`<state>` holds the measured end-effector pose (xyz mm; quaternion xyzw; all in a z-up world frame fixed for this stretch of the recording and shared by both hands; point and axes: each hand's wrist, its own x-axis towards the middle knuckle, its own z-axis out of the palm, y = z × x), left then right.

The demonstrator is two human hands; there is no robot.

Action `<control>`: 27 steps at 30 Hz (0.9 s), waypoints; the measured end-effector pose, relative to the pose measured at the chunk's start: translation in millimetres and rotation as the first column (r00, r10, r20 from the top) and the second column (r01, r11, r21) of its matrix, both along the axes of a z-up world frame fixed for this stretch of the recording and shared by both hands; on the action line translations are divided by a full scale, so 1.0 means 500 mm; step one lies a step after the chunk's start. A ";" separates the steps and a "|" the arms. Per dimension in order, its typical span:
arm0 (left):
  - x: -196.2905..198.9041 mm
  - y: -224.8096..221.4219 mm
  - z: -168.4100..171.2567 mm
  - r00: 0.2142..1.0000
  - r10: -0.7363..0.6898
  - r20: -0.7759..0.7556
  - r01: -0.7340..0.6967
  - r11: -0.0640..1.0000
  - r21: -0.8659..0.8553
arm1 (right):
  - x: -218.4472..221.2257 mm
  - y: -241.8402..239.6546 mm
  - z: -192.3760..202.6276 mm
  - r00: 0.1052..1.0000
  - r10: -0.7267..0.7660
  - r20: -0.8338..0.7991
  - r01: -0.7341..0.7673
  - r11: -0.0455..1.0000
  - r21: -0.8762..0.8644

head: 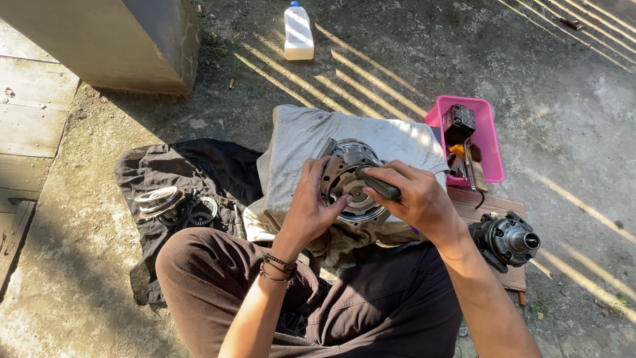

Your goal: Disassembling a mechanical engine component to inspect and remove internal parts using hand tools

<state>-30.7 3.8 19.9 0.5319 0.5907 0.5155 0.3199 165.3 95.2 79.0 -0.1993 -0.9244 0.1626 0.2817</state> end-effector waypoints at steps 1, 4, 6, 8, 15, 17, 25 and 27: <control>0.003 0.000 -0.002 1.000 -0.006 -0.001 0.006 1.000 -0.003 | -0.004 -0.002 0.002 1.000 -0.006 -0.001 0.006 1.000 -0.003; 0.009 0.003 -0.003 1.000 0.002 0.004 -0.002 1.000 0.018 | -0.013 0.000 -0.005 0.998 -0.049 0.039 0.041 0.982 0.184; 0.013 0.007 0.000 1.000 0.009 -0.009 -0.008 0.999 0.044 | -0.014 0.008 -0.028 0.995 -0.102 -0.014 0.103 0.966 0.237; 0.012 0.009 -0.004 1.000 0.010 -0.006 -0.009 0.999 0.052 | -0.022 -0.004 -0.036 0.990 -0.136 -0.033 0.140 0.960 0.242; 0.007 0.018 -0.010 1.000 0.019 -0.021 -0.018 0.998 0.062 | -0.063 -0.035 -0.033 0.940 -0.339 -0.028 0.335 0.911 0.239; 0.006 0.023 -0.006 0.999 0.024 -0.032 -0.022 0.998 0.067 | -0.076 -0.040 -0.013 0.938 -0.346 0.004 0.340 0.924 0.174; 0.007 0.026 -0.019 0.999 0.021 -0.033 -0.019 0.998 0.056 | -0.090 -0.032 0.059 0.883 -0.369 0.291 0.381 0.925 0.019; 0.010 0.024 -0.010 1.000 0.005 -0.005 -0.005 1.000 0.026 | -0.076 -0.023 0.089 0.950 -0.283 0.131 0.300 0.944 -0.135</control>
